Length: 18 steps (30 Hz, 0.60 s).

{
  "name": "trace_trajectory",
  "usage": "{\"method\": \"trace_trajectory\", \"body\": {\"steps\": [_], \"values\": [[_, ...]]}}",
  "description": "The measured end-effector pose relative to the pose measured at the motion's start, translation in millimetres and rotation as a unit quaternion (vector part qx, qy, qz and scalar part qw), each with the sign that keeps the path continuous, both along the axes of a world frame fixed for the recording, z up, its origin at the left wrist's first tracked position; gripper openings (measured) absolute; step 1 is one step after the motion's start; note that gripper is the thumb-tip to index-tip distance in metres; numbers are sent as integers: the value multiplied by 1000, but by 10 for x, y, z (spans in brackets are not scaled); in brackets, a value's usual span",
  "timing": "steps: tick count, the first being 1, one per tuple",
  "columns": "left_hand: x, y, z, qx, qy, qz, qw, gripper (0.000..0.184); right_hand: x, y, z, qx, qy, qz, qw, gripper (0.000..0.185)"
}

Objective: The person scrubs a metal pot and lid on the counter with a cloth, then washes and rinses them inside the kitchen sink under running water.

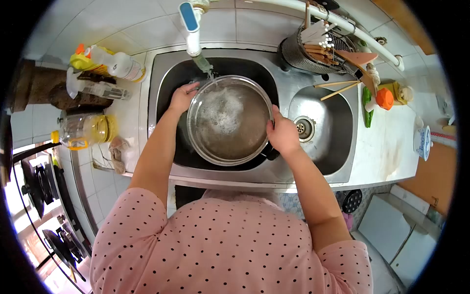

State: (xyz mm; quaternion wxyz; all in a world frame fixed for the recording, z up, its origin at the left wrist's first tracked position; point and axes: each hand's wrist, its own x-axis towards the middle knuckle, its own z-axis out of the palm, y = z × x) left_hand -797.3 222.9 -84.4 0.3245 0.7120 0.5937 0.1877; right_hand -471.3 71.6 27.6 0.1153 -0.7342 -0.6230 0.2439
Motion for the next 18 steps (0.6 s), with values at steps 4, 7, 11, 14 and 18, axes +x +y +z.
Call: {"method": "trace_trajectory", "body": {"steps": [4,7,11,14,18], "values": [[-58,102,-277,-148,-184,113,965,32,-39,-40,22,3,6,-21,1000,46],[-76,-3,-241,-166,-254,242,922,29,-53,-28,21,5,2,-25,1000,45],[-118,-31,-184,-133,-92,113,980,32,-42,-22,22,13,-26,-8,1000,44],[-41,144,-1,-147,25,66,987,37,-74,-26,-17,3,-27,-15,1000,44],[37,16,69,-217,-247,251,910,37,-82,-10,52,-8,-35,-11,999,44]]}}
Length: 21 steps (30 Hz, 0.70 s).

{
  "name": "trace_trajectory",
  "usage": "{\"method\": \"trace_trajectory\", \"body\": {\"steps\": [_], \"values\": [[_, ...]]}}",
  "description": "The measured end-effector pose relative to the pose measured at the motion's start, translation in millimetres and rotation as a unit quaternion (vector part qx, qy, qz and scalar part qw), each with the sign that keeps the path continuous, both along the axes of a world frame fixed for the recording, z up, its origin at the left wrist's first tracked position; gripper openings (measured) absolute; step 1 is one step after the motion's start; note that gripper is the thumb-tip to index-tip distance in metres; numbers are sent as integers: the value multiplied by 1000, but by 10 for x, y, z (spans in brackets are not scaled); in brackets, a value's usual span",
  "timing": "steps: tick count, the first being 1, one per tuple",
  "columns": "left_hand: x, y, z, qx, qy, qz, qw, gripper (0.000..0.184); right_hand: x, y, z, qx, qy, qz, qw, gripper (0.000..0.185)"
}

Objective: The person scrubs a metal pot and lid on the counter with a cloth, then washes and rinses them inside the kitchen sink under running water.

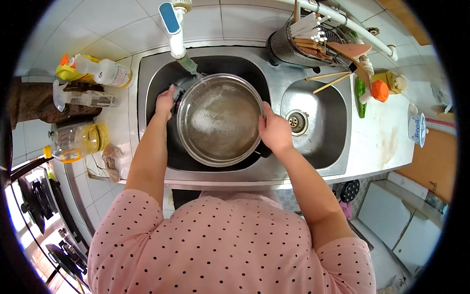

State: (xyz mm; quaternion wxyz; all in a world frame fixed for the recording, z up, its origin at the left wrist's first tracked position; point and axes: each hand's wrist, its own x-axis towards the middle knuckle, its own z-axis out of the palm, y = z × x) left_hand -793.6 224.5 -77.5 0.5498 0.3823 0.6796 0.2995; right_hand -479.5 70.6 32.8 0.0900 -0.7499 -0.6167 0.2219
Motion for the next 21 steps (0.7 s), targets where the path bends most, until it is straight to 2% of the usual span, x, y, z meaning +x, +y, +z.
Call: {"method": "trace_trajectory", "body": {"steps": [1,4,5,7,8,9,10,12,14,16,17,18,21], "values": [[101,-42,224,-6,-14,68,998,38,2,7,1,-1,2,-2,1000,43],[-197,7,-550,163,140,-16,977,30,14,-2,-14,3,28,-9,1000,43],[-108,-83,-335,235,189,-30,953,27,34,-10,-49,14,47,-14,999,44],[171,-302,514,379,280,-59,880,20,101,9,-137,12,115,-41,992,45],[212,-309,659,327,370,-153,856,20,131,8,-184,-4,165,-63,984,47],[278,-324,643,362,371,-229,824,23,163,-26,-222,-20,215,-86,973,48],[357,-365,576,393,369,-302,786,27,95,16,98,-102,310,-154,933,45],[434,-469,378,432,432,-434,662,35,124,-68,-18,-87,493,-241,831,40],[487,-558,76,441,545,-533,475,44,121,-156,-9,-60,633,-291,715,34],[537,-771,-266,230,559,-582,544,49,42,-304,-41,-8,696,-335,635,34],[594,-886,-241,118,554,-595,569,52,21,-351,-71,17,723,-353,593,34],[682,-983,-222,61,480,-653,583,50,24,-363,-97,34,722,-308,619,31],[1260,-1214,476,-112,227,-772,584,47,-46,-396,-269,57,665,-271,694,29]]}}
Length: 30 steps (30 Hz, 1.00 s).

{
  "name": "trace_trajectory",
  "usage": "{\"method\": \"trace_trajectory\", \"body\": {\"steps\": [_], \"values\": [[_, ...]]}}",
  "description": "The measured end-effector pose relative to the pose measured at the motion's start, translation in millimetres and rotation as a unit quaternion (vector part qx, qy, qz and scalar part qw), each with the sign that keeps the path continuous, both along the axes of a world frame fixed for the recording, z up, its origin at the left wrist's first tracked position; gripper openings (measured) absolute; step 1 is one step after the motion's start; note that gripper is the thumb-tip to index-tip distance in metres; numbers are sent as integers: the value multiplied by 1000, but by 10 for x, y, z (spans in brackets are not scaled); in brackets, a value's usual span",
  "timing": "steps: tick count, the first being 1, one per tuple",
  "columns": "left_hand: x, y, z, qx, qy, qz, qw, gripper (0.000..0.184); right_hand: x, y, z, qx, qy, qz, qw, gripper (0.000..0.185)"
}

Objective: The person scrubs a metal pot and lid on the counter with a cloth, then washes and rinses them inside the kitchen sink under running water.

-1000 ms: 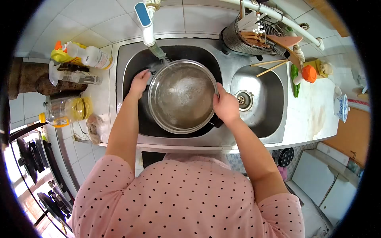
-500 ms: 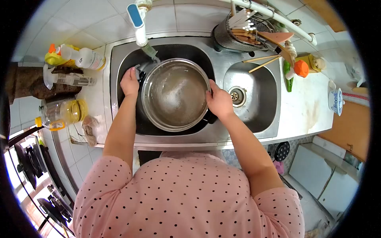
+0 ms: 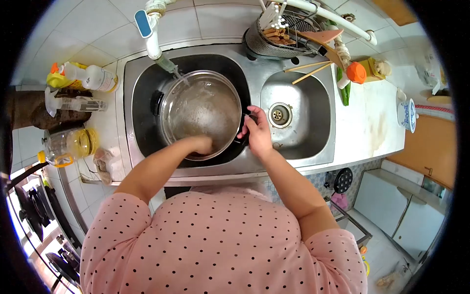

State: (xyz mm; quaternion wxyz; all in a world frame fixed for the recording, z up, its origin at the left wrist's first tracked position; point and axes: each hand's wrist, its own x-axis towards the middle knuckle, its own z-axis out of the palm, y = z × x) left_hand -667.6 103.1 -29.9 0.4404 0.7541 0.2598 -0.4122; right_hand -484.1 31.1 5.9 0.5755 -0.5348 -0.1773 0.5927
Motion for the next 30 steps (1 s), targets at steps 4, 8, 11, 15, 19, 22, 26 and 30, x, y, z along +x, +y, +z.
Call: {"method": "trace_trajectory", "body": {"steps": [4,8,11,15,19,22,26,30], "values": [[337,-69,-406,167,-293,246,909,36,-48,-32,2,17,-56,2,998,27],[454,435,-475,336,-242,245,877,36,-46,-37,-16,15,-75,2,997,26],[33,778,-1037,433,-291,208,828,31,-60,-37,5,29,-75,6,997,26],[-297,579,-803,326,-63,164,929,25,-70,-37,-25,26,-91,4,996,24],[-297,179,-487,168,-38,47,984,21,-99,-30,-14,20,-101,-15,995,21],[-109,-114,-334,132,-139,78,978,26,-94,-19,-29,8,-92,-19,996,20],[275,-38,-457,118,-224,278,927,37,-101,-15,-23,-7,-104,-11,994,17],[345,457,-700,155,-136,319,925,33,-124,-48,-39,-3,-115,-22,993,12]]}}
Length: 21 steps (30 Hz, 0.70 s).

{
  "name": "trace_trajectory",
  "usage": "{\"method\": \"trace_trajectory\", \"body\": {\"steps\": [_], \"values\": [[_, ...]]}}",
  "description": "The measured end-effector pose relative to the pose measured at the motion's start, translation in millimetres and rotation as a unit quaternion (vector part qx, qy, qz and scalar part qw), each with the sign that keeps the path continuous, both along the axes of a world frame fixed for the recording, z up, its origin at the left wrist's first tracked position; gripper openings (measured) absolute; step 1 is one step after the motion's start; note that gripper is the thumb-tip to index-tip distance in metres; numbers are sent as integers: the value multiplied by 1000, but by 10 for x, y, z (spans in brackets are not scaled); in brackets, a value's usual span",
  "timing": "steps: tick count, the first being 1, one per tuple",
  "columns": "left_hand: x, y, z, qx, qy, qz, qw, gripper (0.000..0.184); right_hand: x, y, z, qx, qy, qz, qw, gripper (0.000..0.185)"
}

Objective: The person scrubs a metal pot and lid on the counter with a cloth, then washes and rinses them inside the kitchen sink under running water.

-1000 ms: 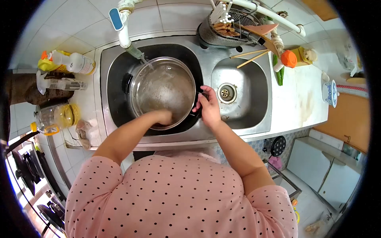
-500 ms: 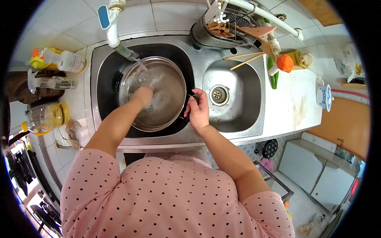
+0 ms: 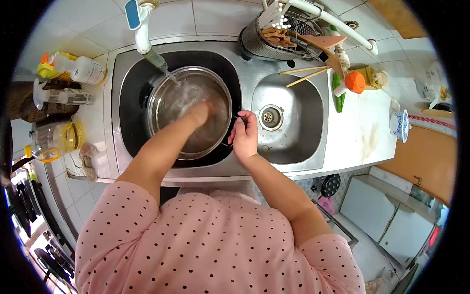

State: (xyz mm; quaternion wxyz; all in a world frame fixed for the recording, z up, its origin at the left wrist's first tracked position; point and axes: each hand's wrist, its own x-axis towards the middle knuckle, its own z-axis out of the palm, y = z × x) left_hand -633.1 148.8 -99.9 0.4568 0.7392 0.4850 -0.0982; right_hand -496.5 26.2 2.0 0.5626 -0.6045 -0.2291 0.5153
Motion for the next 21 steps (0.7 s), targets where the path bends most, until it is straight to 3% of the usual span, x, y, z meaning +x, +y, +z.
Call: {"method": "trace_trajectory", "body": {"steps": [4,7,10,13,15,16,17,19,21], "values": [[-367,-124,-120,126,116,-92,981,32,-11,32,56,-5,6,-12,1000,11],[-481,-294,122,11,164,-248,955,32,3,27,25,4,38,-21,999,12],[-521,-669,-128,83,32,-286,954,33,10,35,49,-2,45,-32,998,14],[-151,-621,217,33,-27,-161,986,34,62,15,30,11,126,-45,991,20],[-117,-391,96,137,-37,-199,970,33,81,15,42,5,126,-48,991,24],[-96,-242,43,117,6,-151,982,32,60,13,60,4,124,-51,991,23],[-106,-86,-23,96,52,-101,989,32,60,9,48,9,110,-43,993,21],[-313,180,-361,209,116,-198,951,30,36,5,59,14,101,-53,993,20],[-723,230,-825,228,106,-98,963,28,21,22,71,17,112,-71,991,18]]}}
